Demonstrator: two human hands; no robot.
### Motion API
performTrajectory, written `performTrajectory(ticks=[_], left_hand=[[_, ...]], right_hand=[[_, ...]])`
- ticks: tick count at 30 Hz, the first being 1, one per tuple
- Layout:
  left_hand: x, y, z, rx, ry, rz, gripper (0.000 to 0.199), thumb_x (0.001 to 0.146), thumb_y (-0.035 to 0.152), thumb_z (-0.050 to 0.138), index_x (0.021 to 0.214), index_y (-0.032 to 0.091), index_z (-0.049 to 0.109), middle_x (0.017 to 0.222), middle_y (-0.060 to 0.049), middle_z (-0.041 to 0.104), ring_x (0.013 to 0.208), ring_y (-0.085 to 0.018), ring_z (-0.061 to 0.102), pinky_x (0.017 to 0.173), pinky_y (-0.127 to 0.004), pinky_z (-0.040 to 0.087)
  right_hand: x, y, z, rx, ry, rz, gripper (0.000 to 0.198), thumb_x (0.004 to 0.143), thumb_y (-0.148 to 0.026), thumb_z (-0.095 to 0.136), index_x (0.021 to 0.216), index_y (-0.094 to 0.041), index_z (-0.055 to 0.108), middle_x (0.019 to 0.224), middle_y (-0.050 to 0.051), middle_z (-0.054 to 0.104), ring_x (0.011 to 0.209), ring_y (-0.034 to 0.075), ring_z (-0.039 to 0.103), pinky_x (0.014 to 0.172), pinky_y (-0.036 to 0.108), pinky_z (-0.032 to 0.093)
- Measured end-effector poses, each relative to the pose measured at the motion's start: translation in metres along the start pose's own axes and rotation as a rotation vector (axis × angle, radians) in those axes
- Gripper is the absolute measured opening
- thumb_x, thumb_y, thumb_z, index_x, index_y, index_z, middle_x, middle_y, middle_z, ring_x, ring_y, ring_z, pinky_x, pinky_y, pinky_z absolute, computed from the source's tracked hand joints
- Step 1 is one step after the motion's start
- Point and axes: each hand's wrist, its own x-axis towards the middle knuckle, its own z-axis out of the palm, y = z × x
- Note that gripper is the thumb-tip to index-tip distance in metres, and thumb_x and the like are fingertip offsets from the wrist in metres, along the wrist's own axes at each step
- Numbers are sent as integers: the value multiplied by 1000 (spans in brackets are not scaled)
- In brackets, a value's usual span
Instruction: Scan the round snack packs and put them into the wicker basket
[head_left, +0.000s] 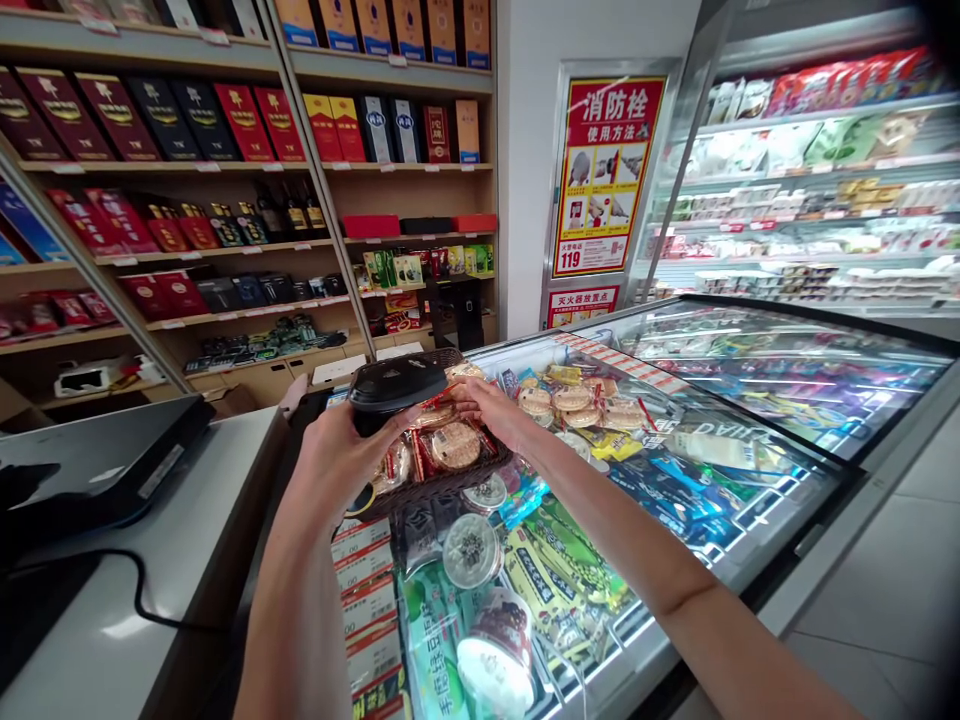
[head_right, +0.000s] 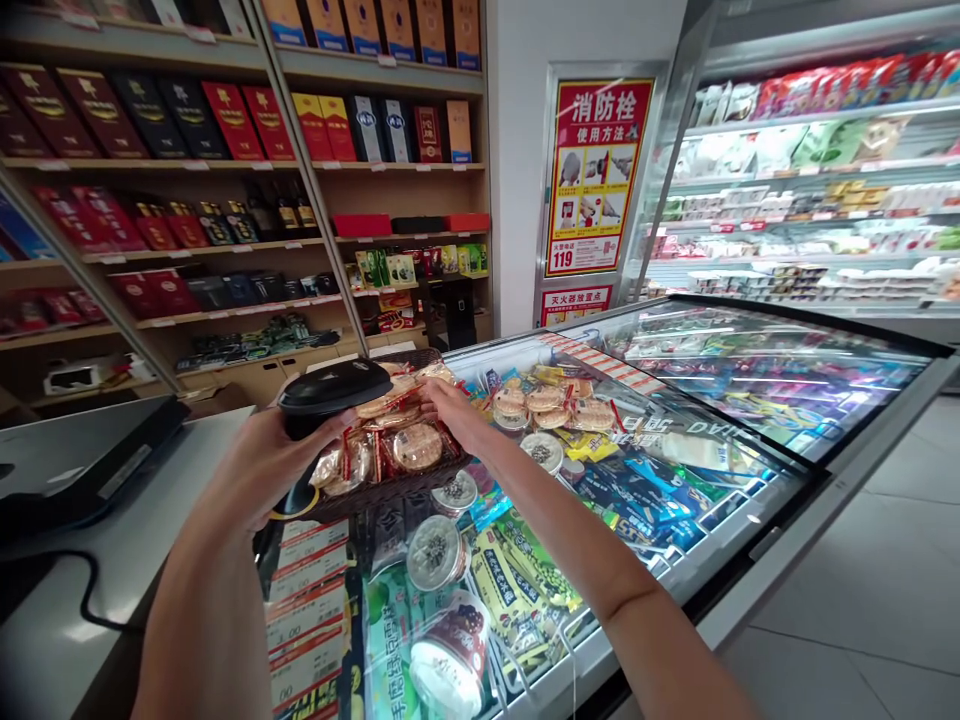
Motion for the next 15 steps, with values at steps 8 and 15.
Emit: performTrajectory(ticks=[8,15], left_hand=[[0,-1,-2,8,0,-21,58,66,77,61,67,19,65,53,-1,55,56,-19,52,50,-27,33],[3,-3,2,-21,-20,-3,57,67,76,61,68,19,64,54,0,52,55,-16,47,50,-26,31]], right_hand=[[4,1,8,368,-97,130,26,100,-27,48,121,-22,62,108,5,68,96,13,63,96,26,51],[9,2,2,382,-114,147,16,95,-19,54,101,-16,69,115,8,68,102,14,63,101,28,48]])
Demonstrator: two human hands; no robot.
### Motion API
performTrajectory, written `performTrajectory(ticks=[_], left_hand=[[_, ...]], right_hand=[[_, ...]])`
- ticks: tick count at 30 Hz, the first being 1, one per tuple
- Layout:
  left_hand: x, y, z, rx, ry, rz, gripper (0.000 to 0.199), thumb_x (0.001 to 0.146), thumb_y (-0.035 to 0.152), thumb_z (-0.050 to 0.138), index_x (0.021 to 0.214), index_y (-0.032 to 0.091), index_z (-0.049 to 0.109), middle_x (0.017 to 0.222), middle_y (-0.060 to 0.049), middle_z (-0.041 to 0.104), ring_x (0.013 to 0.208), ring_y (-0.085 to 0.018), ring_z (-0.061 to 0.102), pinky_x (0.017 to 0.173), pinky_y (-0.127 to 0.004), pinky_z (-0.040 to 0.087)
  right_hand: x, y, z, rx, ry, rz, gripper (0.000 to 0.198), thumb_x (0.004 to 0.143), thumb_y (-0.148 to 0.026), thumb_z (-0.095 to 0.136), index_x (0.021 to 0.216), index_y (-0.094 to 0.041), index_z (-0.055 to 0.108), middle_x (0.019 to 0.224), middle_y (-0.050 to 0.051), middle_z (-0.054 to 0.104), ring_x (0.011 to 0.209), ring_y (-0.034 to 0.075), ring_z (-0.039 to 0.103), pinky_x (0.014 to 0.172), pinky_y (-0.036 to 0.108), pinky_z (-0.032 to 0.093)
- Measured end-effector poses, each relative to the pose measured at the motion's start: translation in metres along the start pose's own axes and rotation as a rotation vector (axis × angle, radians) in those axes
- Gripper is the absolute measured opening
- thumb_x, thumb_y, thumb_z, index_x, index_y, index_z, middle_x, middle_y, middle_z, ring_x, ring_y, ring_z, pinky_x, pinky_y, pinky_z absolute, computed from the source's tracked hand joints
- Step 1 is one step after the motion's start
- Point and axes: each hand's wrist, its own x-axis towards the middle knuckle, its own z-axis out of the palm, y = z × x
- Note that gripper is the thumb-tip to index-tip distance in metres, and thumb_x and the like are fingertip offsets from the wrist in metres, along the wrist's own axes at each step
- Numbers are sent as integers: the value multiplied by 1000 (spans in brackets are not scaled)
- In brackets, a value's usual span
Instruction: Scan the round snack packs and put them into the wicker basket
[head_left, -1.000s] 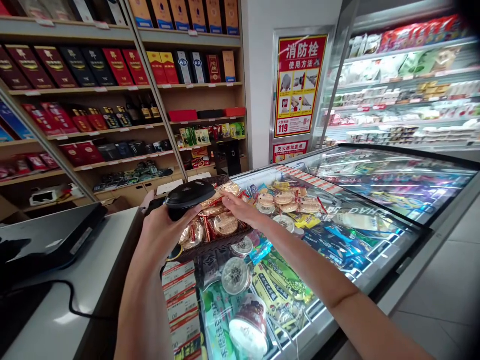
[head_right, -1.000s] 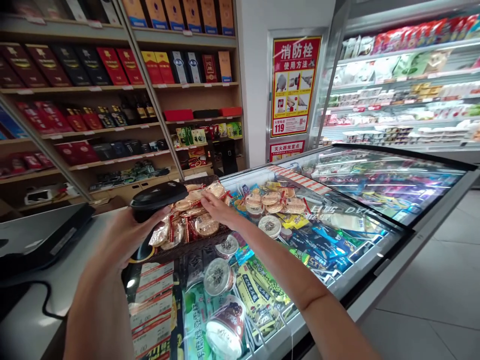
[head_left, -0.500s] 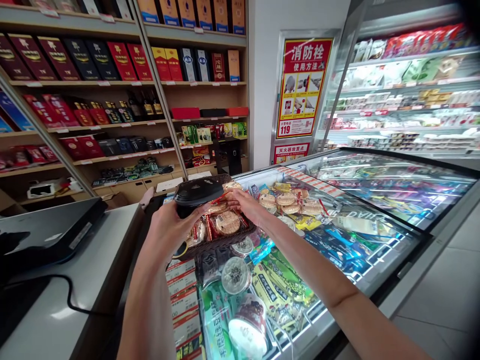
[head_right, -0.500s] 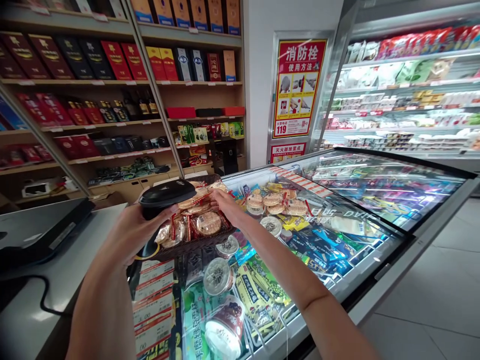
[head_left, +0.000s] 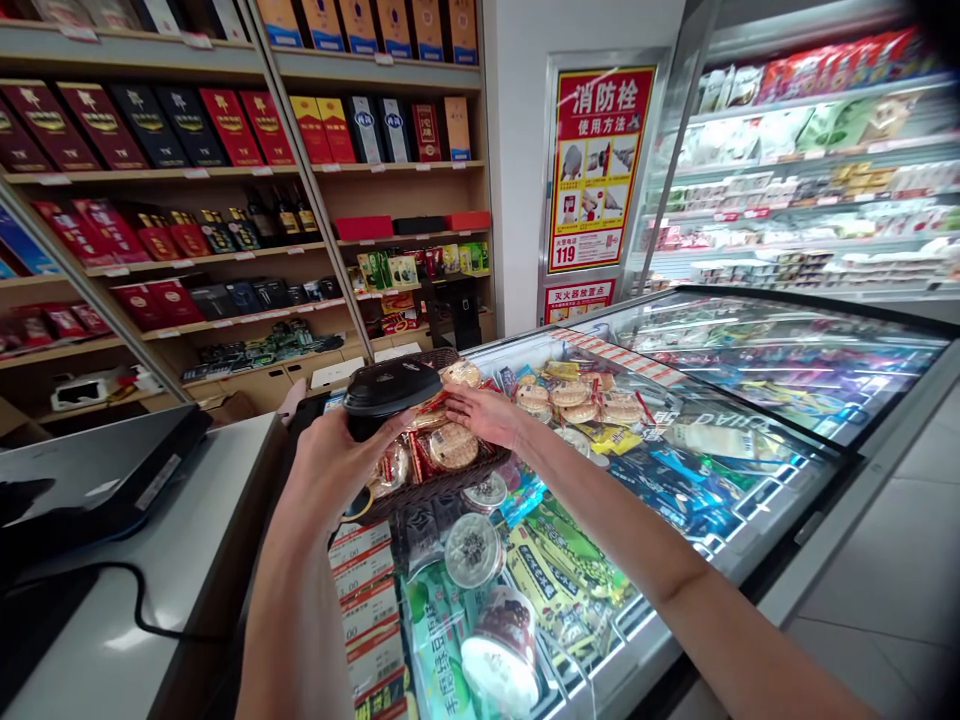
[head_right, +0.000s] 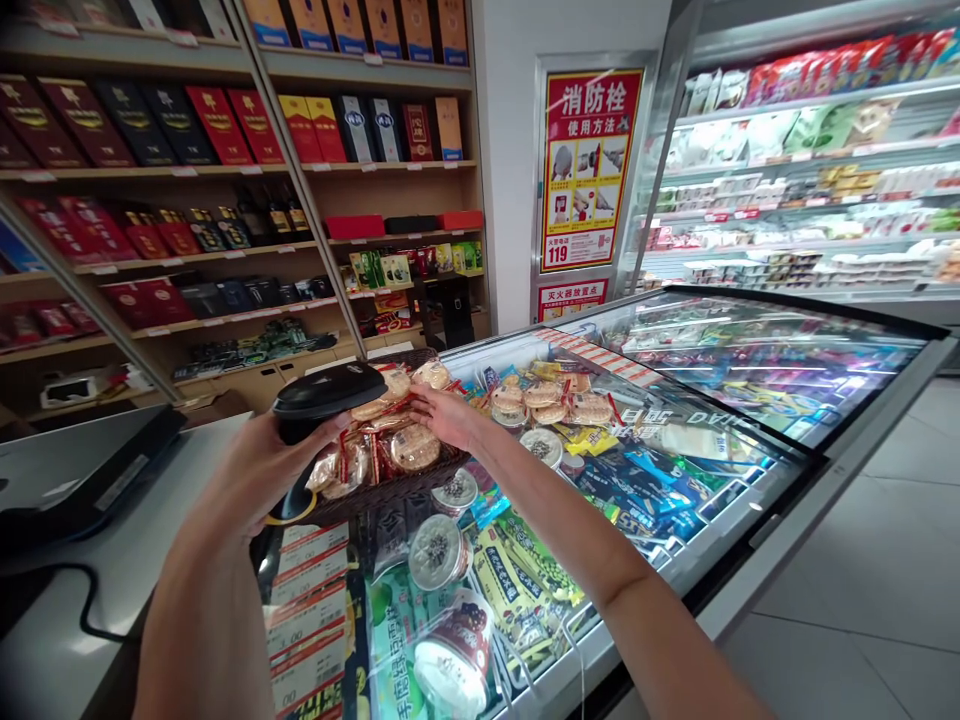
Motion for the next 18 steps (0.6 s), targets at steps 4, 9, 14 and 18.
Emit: performTrajectory(ticks=[4,9,14,18], left_hand=[[1,-2,-2,28,7,-19,58,67,77,60,61,20,58,51,1,47,54,-16,43,48,-26,27],[0,-1,1,24,-15,-5,58,68,77,59,62,19,60,54,0,53,57,-18,49,51,-26,32],[-1,9,13,33,-47,88,53,70,70,61,75,18,69,69,-4,66,70,-23,61,59,-28,40],[-1,21,27,89,-118,104,48,72,68,61,77,21,73,60,-3,66,71,-27,65,58,-29,42]], right_hand=[[0,-6,-7,-114,75,-108,14,91,-23,60,89,-16,72,107,9,72,97,15,67,99,31,49],[-11,-31,-18,-702,403,-540,13,80,-31,72,82,-18,75,93,6,76,91,22,69,92,37,52],[-27,-68,-29,-1099,530,-583,9,75,-18,73,84,-19,73,85,4,75,79,18,70,81,32,53],[-41,-95,-44,-1213,530,-527,27,72,-12,74,97,-20,67,88,1,73,74,15,67,73,28,51]])
